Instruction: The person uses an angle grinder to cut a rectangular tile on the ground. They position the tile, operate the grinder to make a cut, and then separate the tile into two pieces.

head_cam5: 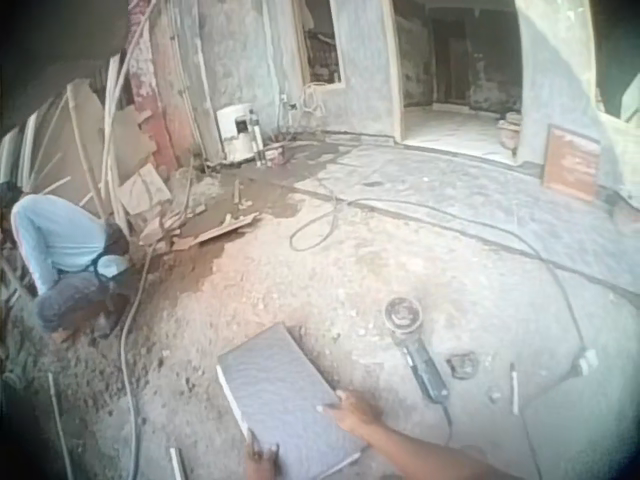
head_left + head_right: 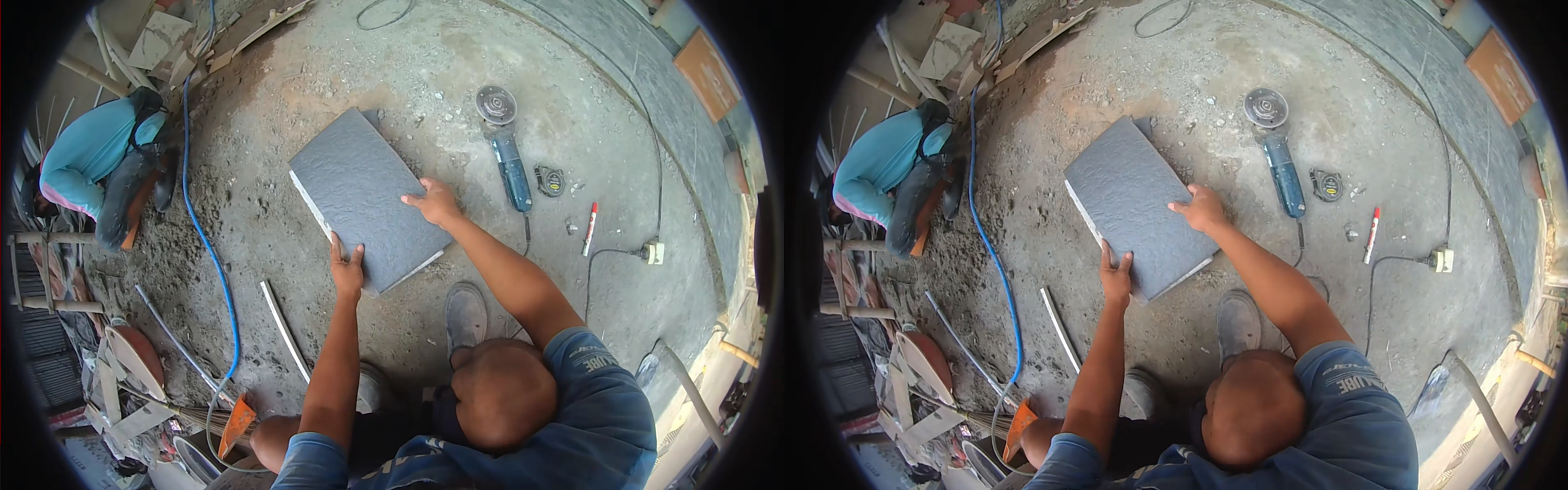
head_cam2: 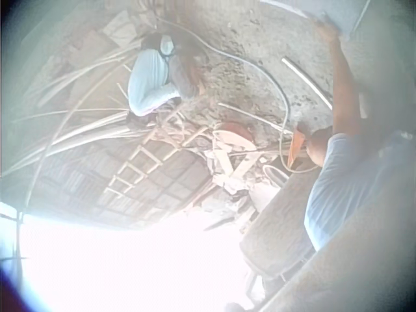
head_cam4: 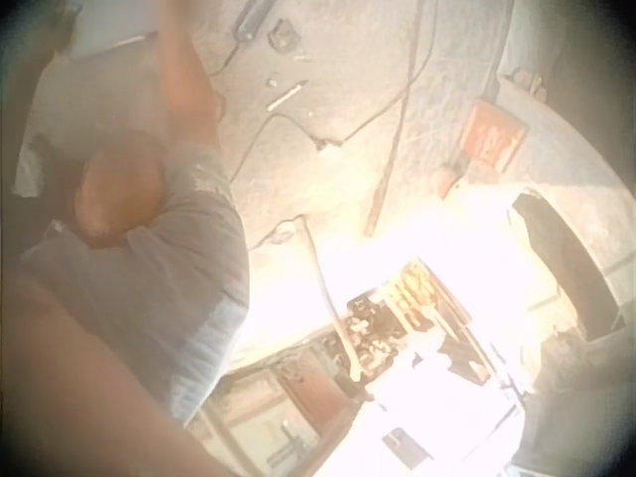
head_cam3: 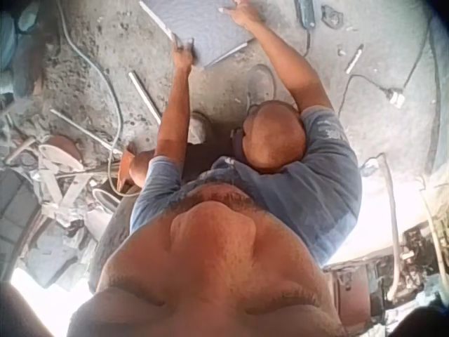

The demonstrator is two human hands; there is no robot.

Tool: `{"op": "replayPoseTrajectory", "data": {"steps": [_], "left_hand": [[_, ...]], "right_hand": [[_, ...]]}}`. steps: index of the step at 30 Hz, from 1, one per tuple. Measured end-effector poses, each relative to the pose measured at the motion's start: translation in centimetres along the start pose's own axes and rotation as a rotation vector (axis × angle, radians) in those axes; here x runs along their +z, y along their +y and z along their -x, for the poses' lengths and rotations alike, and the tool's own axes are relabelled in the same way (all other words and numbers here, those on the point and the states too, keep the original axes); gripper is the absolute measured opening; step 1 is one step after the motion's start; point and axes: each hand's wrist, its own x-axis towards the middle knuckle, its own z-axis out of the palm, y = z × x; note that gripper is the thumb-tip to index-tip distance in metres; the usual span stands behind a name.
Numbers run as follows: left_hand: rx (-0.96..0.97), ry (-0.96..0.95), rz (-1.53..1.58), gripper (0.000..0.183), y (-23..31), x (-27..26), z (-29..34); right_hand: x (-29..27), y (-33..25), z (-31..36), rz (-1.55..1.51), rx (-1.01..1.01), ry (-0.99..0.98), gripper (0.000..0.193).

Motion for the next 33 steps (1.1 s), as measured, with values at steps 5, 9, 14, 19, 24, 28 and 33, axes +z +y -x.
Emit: {"op": "replayPoseTrajectory", "data": {"steps": [5, 9, 14, 19, 24, 28, 33], "left_hand": [[-0.063, -0.001, 0.032, 0.077, 1.0, -0.3, -0.4], [-0.042, -0.007, -0.037, 0.077, 1.7, -0.5, -0.5], [-0.046, -0.056, -0.147, 0.077, 1.5, -0.9, -0.8], [-0.077, -0.045, -0.179, 0.077, 2.1, -0.3, 0.5], [0.014, -0.040, -0.201, 0.077, 1.0, -1.1, 0.5], [0.070, -0.014, -0.320, 0.077, 0.9, -0.5, 0.7], [0.101, -0.004, -0.360, 0.076, 0.5, -1.1, 0.4]], "right_hand": [[-0.3, -1.3, -0.5, 0.029, 0.019, -0.070, 0.081], [-0.4, -1.0, -0.7, 0.025, 0.010, -0.104, 0.077], [-0.5, 0.2, -1.0, -0.102, -0.005, -0.112, 0.070], [-1.0, 1.0, 0.1, -0.154, 0.011, -0.134, 0.070], [-1.3, 1.0, 0.6, -0.176, 0.017, -0.139, 0.071], [-2.6, 2.7, 1.2, -0.320, 0.119, -0.168, 0.061], [-4.6, 4.2, 3.4, -0.708, 0.291, -0.337, 0.042]]}}
